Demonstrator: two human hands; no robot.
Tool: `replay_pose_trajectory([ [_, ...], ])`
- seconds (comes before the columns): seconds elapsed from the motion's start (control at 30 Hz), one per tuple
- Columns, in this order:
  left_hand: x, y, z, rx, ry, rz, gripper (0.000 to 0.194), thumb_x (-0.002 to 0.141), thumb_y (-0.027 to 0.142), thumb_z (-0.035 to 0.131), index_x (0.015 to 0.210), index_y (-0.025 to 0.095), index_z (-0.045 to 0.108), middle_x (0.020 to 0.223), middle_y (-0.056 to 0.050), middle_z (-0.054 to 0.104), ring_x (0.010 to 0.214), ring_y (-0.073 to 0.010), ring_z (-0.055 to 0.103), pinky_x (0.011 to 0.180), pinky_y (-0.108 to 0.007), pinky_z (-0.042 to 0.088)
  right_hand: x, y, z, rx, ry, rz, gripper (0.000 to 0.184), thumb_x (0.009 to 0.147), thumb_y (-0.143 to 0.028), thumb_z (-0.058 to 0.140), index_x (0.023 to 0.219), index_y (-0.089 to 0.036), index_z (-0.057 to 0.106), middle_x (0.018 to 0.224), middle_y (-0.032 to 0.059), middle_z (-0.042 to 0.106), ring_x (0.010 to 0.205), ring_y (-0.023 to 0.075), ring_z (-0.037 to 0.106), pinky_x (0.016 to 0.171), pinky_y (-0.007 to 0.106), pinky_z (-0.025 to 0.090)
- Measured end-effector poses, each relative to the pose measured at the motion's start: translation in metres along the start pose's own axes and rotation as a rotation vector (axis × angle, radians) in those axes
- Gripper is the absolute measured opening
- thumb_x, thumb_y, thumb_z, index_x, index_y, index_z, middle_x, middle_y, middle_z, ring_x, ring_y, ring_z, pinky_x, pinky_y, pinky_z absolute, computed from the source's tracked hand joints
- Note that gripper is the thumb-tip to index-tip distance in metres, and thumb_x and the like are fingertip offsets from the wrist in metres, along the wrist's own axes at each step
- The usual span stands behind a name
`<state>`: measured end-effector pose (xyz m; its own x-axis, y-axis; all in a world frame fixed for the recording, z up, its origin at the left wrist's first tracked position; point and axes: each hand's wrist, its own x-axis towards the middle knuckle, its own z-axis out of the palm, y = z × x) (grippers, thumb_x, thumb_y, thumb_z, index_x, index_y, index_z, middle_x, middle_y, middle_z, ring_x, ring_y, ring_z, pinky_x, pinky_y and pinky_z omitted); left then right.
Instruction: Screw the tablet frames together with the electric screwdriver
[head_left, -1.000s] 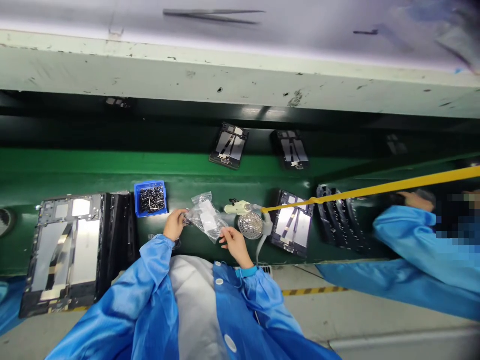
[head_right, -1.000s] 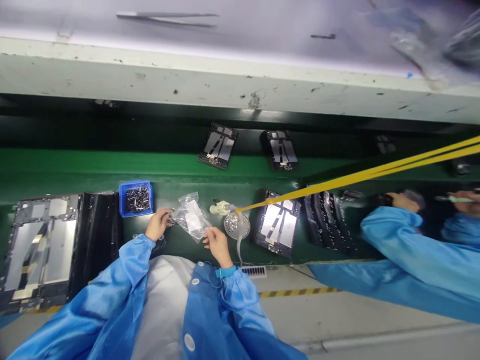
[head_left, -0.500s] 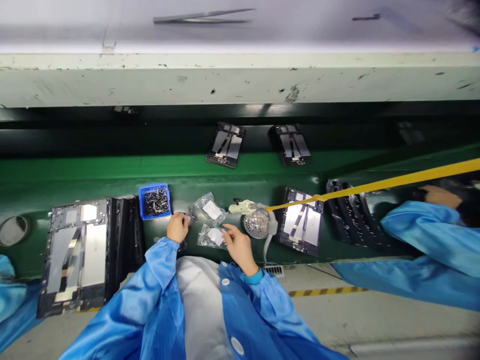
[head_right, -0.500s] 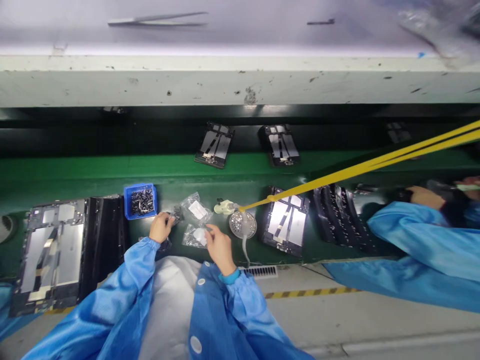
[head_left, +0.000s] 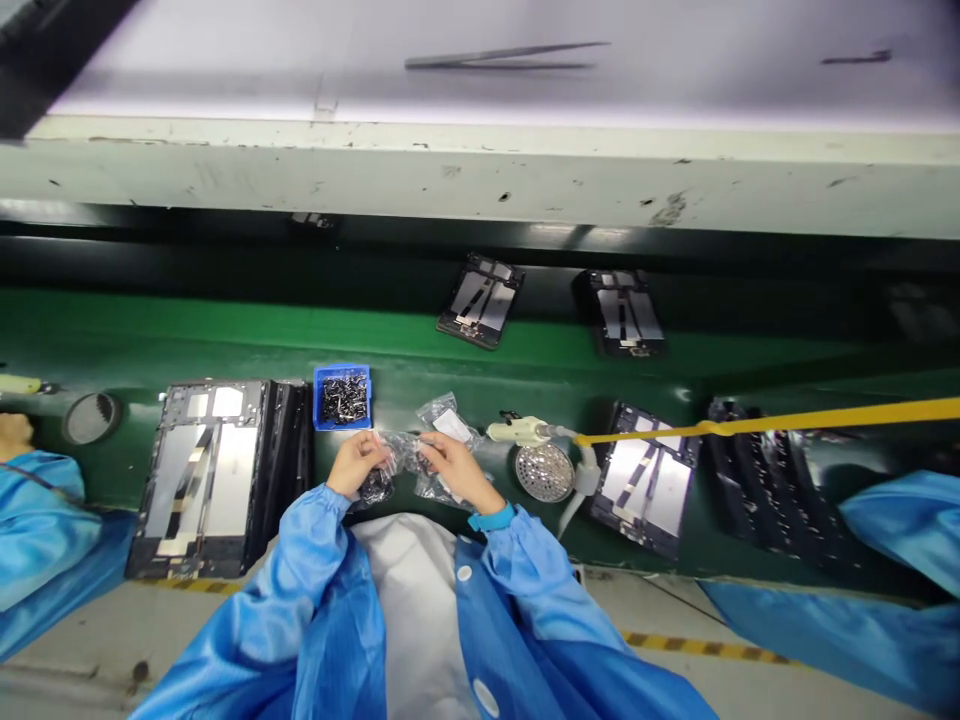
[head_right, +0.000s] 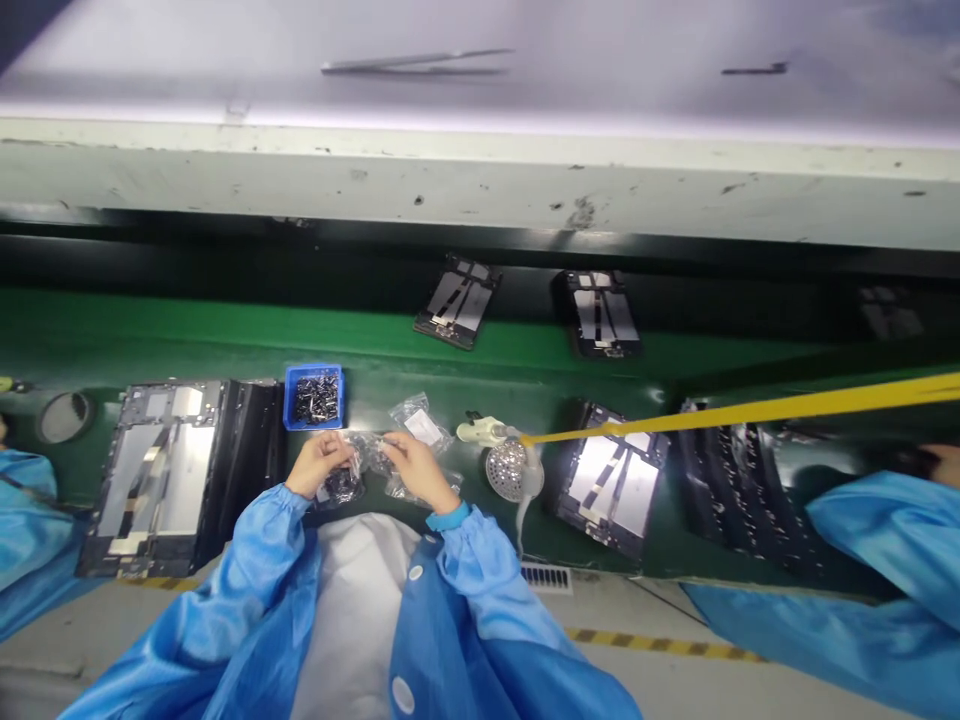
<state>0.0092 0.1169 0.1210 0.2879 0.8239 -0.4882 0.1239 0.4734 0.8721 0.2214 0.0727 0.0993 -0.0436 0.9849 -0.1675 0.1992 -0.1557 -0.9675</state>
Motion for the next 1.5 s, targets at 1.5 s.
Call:
replay_pose_trajectory([
  [1.5, -0.009, 0.001, 0.038, 0.003, 0.024, 0.074, 0.064, 0.059, 0.077, 0.075, 0.056, 0.021, 0.044, 0.045, 0.005, 0.047, 0.044, -0.0095, 0.043, 0.048, -0.023, 0.034, -0.031, -0.037, 0.030, -0.086, -0.080, 0.037, 0.039, 0.098, -0.052, 0.039, 0.084, -0.022, 0.060, 0.079, 0.0061, 0.073, 0.068, 0.0214, 0.071, 0.060, 0.033, 0.061],
])
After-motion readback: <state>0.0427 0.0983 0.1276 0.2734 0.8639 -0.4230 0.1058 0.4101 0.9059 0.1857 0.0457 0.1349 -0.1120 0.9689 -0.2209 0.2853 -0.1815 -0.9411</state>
